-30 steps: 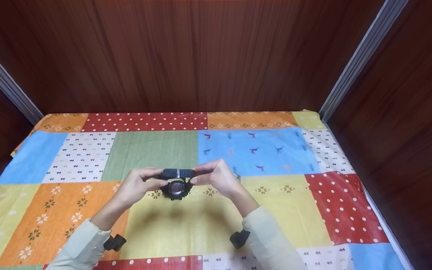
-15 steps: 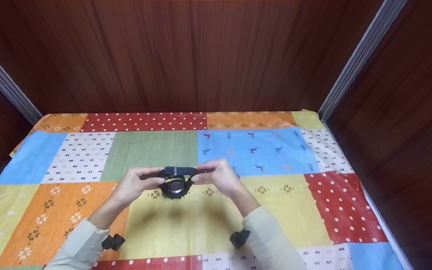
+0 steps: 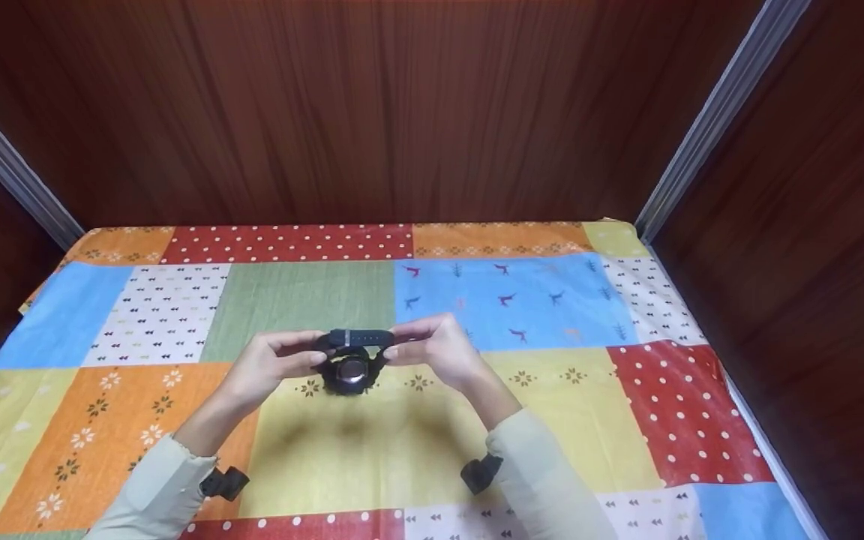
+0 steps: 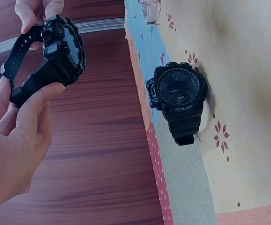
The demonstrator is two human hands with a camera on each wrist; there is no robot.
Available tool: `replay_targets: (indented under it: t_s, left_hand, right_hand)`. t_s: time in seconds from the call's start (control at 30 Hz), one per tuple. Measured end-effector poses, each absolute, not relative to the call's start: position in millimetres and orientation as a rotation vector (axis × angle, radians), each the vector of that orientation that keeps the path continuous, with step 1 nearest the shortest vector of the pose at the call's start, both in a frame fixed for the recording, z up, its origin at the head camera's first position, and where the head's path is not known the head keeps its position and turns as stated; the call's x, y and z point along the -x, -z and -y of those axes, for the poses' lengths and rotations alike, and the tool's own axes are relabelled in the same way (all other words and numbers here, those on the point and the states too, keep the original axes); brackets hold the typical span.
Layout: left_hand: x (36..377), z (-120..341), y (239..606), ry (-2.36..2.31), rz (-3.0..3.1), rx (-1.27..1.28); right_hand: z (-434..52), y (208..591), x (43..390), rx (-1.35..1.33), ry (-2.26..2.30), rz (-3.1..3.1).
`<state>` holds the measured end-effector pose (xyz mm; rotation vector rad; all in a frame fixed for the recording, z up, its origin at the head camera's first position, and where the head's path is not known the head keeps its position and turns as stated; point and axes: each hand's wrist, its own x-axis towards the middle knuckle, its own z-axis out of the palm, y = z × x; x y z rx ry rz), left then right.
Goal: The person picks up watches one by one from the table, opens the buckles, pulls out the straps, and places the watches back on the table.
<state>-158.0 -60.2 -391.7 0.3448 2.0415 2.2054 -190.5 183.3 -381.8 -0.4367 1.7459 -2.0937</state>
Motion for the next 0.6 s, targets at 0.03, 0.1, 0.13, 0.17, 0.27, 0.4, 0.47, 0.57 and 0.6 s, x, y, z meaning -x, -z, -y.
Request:
replay_targets:
  t_s: [0.03, 0.1, 0.13, 0.17, 0.27, 0.4, 0.47, 0.57, 0.6]
  left_hand:
    - [158.1, 60.3, 391.9, -2.203, -2.045, -0.344]
    - [158.1, 60.6, 391.7, -2.185, -2.076, -0.348]
    - [158.4, 60.6, 391.7, -2.17, -2.102, -0.357]
    - [158.6, 60.7, 391.4, -2.151, -2.135, -0.372]
    - [158.4, 61.0, 390.1, -2.048, -2.316, -0.436]
    - [157.0, 60.5, 387.4, -1.881, -2.567, -0.491]
    - [156.5, 59.6, 386.3, -1.828, -2.631, -0.491]
    - [155.8, 58.9, 385.9, -1.789, -2.662, -0.46]
    - [155.5, 58.7, 385.8, -1.784, -2.661, -0.445]
  right_hand:
    - [-183.1, 381.6, 190.6, 0.433, 2.09, -1.753]
    - [-182.8, 381.6, 190.6, 0.427, 2.089, -1.765]
    - [-182.6, 381.6, 190.8, 0.426, 2.084, -1.777]
    - [-182.5, 381.5, 191.1, 0.429, 2.076, -1.793]
    - [-182.2, 380.7, 191.6, 0.428, 2.037, -1.878]
    - [-182.5, 377.8, 191.0, 0.444, 1.928, -2.039]
    - [-182.7, 376.0, 190.5, 0.466, 1.867, -2.113]
    - [-182.6, 374.1, 189.6, 0.494, 1.782, -2.206]
    - [-182.5, 373.7, 189.3, 0.5, 1.759, -2.23]
